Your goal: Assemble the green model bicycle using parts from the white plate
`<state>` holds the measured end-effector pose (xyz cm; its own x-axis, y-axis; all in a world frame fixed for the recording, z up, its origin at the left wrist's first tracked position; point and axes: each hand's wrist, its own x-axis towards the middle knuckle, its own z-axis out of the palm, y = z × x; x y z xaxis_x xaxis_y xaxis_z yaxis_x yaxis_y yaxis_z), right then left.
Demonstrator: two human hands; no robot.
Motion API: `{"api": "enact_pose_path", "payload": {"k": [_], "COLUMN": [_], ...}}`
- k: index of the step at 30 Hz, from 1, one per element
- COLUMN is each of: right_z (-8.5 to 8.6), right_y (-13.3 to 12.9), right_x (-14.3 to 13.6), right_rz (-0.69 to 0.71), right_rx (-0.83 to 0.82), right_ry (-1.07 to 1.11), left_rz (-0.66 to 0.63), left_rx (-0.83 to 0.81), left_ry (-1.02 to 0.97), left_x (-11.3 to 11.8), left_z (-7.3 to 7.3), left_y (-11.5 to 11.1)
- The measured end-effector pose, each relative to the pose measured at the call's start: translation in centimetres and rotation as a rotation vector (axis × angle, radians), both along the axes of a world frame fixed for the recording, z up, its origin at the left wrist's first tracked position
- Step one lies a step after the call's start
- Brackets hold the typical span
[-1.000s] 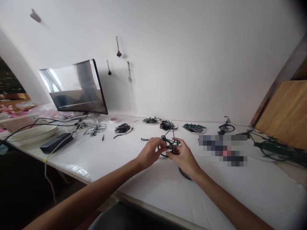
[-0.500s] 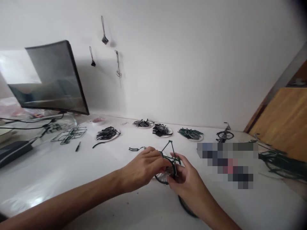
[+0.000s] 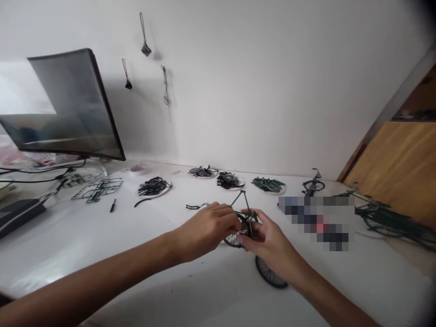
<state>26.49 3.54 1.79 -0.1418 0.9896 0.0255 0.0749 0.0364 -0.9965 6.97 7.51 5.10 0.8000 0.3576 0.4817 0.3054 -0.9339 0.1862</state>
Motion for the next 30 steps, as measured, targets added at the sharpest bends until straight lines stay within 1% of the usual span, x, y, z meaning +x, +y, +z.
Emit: {"api": "enact_pose_path", "payload": {"k": [2,4,7,9,11,14,16,18,19,21,23,25,27,29,30], "right_z": [0.1,0.1,0.5,1.0,1.6,2.6,3.4,4.3,4.8,5.7,6.4,6.6,6.2,5.5,5.1], "right_y": [0.5,0.9,1.0,0.8,0.5,0.2,0.4,0.9,1.1,1.6,2.1,2.4,2.7,3.1,3.3], "right_x": [0.1,0.4,1.3,2.0,2.8,3.7,4.0,3.9,3.8,3.3,2.9,2.8,3.2,4.0,4.5], "right_rz": [-0.039,-0.058,-0.038,0.009,0.103,0.333,0.459,0.574,0.631,0.777,0.847,0.859,0.821,0.721,0.629], "right_rx": [0.063,0.085,0.075,0.055,0.018,-0.034,-0.056,-0.086,-0.087,-0.118,-0.096,-0.082,-0.091,-0.087,-0.063], "right_ry": [-0.035,-0.054,-0.075,-0.094,-0.114,-0.171,-0.252,-0.332,-0.383,-0.450,-0.533,-0.567,-0.510,-0.376,-0.275], "left_rz": [0.097,0.137,0.108,0.025,-0.087,-0.282,-0.404,-0.479,-0.500,-0.562,-0.601,-0.599,-0.525,-0.395,-0.344], "left_rx": [0.020,0.066,0.129,0.162,0.209,0.330,0.441,0.545,0.571,0.567,0.508,0.460,0.395,0.318,0.302], "left_ry": [-0.044,-0.058,-0.067,-0.033,0.034,0.103,0.132,0.150,0.157,0.156,0.190,0.222,0.218,0.158,0.125], "left_x": [0.7,1.4,2.0,2.1,2.0,2.0,2.3,2.8,3.1,3.8,4.4,4.5,4.0,3.0,2.4], "left_z": [-1.0,-1.7,-1.7,-1.3,-0.7,0.2,0.7,1.2,1.5,2.1,2.7,3.4,3.9,4.1,3.9], "left_y": [-0.4,-0.5,-0.2,0.1,0.2,-0.2,-0.8,-1.6,-2.1,-3.1,-3.8,-3.8,-3.1,-1.8,-1.0]}}
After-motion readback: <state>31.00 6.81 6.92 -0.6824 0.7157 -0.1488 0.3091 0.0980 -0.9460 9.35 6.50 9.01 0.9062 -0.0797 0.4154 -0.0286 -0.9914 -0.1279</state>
